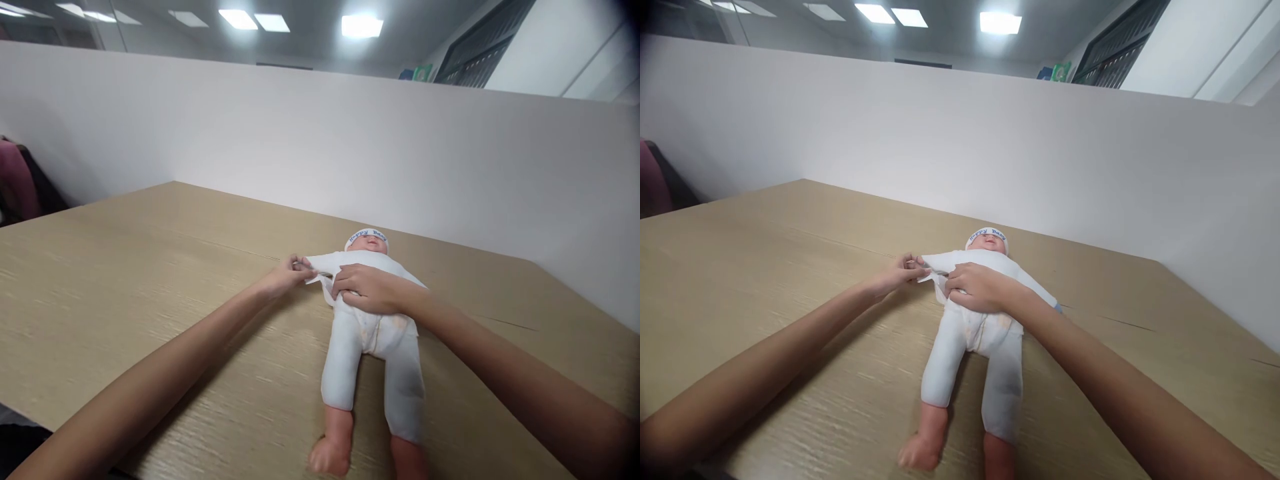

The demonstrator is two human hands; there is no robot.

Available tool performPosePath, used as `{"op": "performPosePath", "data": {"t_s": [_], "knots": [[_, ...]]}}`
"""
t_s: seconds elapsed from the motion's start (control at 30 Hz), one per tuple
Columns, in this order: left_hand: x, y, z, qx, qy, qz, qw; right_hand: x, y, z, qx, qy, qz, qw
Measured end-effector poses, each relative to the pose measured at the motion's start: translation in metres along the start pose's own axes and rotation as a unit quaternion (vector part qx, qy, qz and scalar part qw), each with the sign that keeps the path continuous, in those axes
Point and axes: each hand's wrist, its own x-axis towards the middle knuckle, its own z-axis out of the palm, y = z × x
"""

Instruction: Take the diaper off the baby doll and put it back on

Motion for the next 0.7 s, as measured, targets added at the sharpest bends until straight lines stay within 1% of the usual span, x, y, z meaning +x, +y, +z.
{"op": "performPosePath", "data": {"t_s": [0.1, 0.17, 0.23, 0.3, 0.37, 0.4, 0.47, 0.5, 0.57, 0.63, 0.7], "knots": [[0.005, 0.017, 0.01, -0.023, -0.011, -0.007, 1.0, 0.012, 0.006, 0.003, -0.014, -0.019, -0.02, 1.0], [0.009, 0.023, 0.019, -0.026, -0.019, -0.002, 0.999, 0.016, 0.006, 0.003, -0.033, -0.031, -0.019, 0.999], [0.011, 0.027, 0.028, -0.017, -0.033, 0.006, 0.999, 0.014, 0.003, 0.002, -0.042, -0.019, -0.007, 0.999], [0.011, 0.028, 0.035, -0.006, -0.044, 0.011, 0.999, 0.004, -0.003, -0.001, -0.053, 0.032, 0.008, 0.998], [0.01, 0.029, 0.041, -0.001, -0.046, 0.014, 0.999, -0.012, -0.01, -0.003, -0.06, 0.113, 0.036, 0.991], [0.009, 0.03, 0.043, 0.0, -0.047, 0.015, 0.999, -0.021, -0.014, -0.004, -0.057, 0.157, 0.063, 0.984], [0.008, 0.033, 0.05, 0.004, -0.055, 0.016, 0.998, -0.038, -0.019, -0.003, -0.031, 0.229, 0.144, 0.962], [0.009, 0.035, 0.054, 0.007, -0.061, 0.017, 0.998, -0.044, -0.021, -0.001, -0.012, 0.247, 0.187, 0.951], [0.01, 0.037, 0.064, 0.012, -0.081, 0.023, 0.996, -0.051, -0.023, 0.006, 0.023, 0.252, 0.247, 0.935], [0.011, 0.037, 0.075, 0.023, -0.11, 0.034, 0.993, -0.05, -0.023, 0.014, 0.046, 0.256, 0.273, 0.926], [0.013, 0.034, 0.085, 0.034, -0.131, 0.046, 0.99, -0.045, -0.022, 0.022, 0.058, 0.278, 0.295, 0.912]]}}
